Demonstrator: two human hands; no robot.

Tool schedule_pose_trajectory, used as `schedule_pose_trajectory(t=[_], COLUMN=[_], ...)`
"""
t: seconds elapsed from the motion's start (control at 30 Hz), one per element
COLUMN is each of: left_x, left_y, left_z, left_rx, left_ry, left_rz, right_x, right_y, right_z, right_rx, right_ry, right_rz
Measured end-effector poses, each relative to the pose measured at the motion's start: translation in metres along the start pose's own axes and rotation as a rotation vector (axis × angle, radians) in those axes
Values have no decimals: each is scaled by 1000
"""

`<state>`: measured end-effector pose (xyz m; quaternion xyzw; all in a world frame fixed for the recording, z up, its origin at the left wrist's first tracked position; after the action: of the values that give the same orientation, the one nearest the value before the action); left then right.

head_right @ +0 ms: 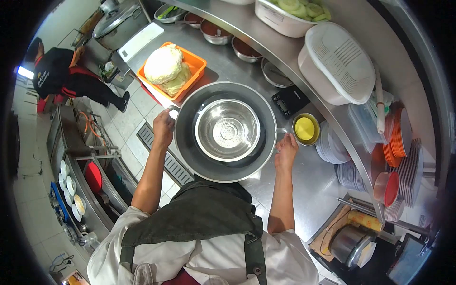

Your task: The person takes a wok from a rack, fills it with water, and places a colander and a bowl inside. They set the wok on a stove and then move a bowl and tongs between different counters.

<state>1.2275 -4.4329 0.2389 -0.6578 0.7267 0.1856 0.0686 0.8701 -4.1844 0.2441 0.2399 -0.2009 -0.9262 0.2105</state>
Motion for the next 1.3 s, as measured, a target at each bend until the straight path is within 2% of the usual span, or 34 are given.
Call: schedule_pose_trajectory(t=[0.3,0.53,0.77,0.93,1.1,1.3], left_x=[-53,-101,-144,-154,-138,-112], left_y=[-103,-226,-352,-431,-518,-592], left_z=[-26,-65,-94,-115,-129,-172], left_rx=[-156,-197,-218,-278,-310,-337], left_ry=[68,130,204,221,291,356], left_rz=[-122,-307,-486,-652,-802,-988], right_x=[-68,-134,-190,-227,-238,-281], right_y=[67,149,242,336,438,569], right_z=[0,-48,-140,-210,-298,-372], right_rx=[-122,-293,-306,-393,-314,-324], right_ry=[51,71,184,286,423,537], right_rz=[190,425,624,724,963,1107])
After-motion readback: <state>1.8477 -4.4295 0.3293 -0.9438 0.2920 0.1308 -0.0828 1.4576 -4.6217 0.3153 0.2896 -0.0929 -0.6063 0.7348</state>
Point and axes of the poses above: each hand's wrist, its own x-axis towards the middle knuckle, its own y-axis out of the palm, z = x × y, the point moved 3 cm from there along x, towards the middle knuckle, and after that the axes turned 10 degrees about x, right-handed, at the moved point
